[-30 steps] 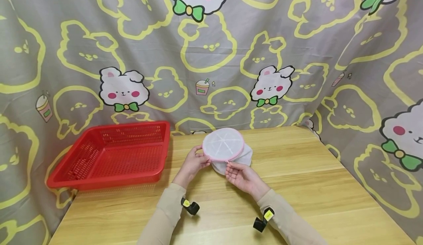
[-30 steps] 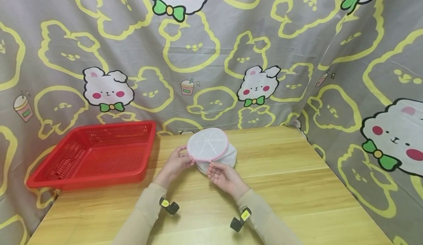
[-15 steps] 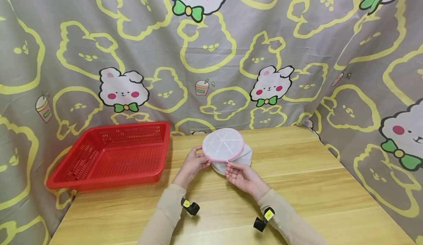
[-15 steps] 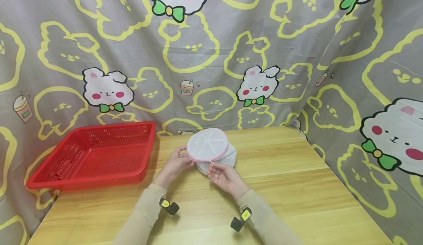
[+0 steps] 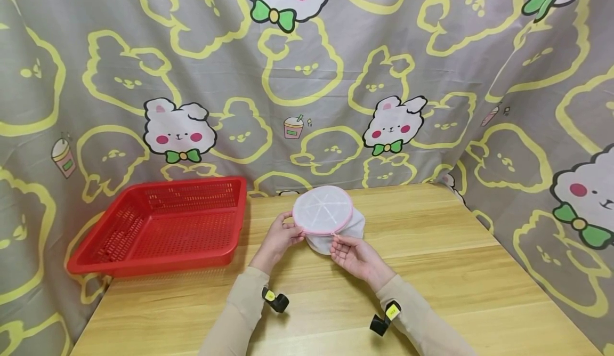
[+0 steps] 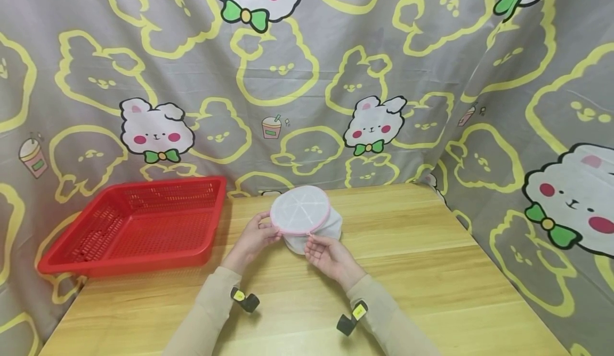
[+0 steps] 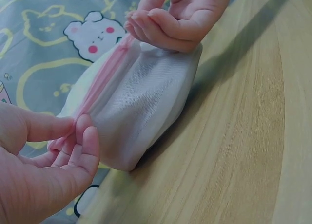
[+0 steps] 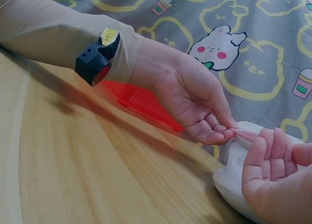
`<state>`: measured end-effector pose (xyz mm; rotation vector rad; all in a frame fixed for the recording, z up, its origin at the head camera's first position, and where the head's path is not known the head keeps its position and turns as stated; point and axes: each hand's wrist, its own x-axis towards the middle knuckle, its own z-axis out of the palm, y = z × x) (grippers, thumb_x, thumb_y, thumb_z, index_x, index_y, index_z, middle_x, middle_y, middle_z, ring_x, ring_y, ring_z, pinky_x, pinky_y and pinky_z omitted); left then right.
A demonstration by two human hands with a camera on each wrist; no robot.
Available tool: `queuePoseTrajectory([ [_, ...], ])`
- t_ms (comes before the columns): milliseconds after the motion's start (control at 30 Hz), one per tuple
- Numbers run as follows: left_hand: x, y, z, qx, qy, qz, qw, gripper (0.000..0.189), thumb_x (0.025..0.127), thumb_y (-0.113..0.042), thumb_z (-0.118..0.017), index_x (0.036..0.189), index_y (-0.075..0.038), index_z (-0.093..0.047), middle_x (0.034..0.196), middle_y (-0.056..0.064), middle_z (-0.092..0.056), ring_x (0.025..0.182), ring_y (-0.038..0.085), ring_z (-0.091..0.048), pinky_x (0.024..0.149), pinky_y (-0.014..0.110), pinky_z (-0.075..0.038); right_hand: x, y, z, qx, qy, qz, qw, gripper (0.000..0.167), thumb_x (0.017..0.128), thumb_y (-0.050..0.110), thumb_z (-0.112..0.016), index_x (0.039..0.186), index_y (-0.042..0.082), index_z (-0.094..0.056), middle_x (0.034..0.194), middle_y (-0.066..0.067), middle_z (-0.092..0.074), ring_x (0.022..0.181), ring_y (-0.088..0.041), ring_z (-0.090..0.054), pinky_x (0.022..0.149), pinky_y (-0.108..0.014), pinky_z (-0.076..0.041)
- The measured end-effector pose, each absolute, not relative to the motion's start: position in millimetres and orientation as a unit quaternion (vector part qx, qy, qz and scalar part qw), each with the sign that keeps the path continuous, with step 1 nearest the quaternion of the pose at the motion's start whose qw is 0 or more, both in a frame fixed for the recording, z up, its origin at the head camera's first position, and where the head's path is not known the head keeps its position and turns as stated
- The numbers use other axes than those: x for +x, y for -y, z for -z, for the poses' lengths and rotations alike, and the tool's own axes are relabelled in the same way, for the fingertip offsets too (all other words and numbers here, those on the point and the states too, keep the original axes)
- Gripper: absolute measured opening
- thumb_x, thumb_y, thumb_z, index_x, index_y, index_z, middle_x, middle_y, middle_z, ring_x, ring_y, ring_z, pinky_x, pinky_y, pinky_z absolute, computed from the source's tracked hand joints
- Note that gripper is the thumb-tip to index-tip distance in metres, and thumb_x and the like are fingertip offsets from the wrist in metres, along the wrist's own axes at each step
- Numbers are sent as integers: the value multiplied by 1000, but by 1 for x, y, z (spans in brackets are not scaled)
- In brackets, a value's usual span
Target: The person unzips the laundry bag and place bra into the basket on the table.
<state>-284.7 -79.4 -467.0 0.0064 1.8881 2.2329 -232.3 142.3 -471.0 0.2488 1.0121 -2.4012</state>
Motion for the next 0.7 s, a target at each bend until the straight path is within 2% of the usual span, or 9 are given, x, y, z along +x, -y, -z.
queuePoseTrajectory([
  [700, -285, 80, 468, 4, -648, -753, 114, 57, 92, 9, -54, 144, 1, -31, 83, 6, -57, 69, 12, -61, 66, 22, -55, -234, -148, 469, 87, -360, 892, 258, 33, 103, 10, -39, 83, 6, -66, 82, -2, -67, 80, -13, -63, 81, -25, -53],
])
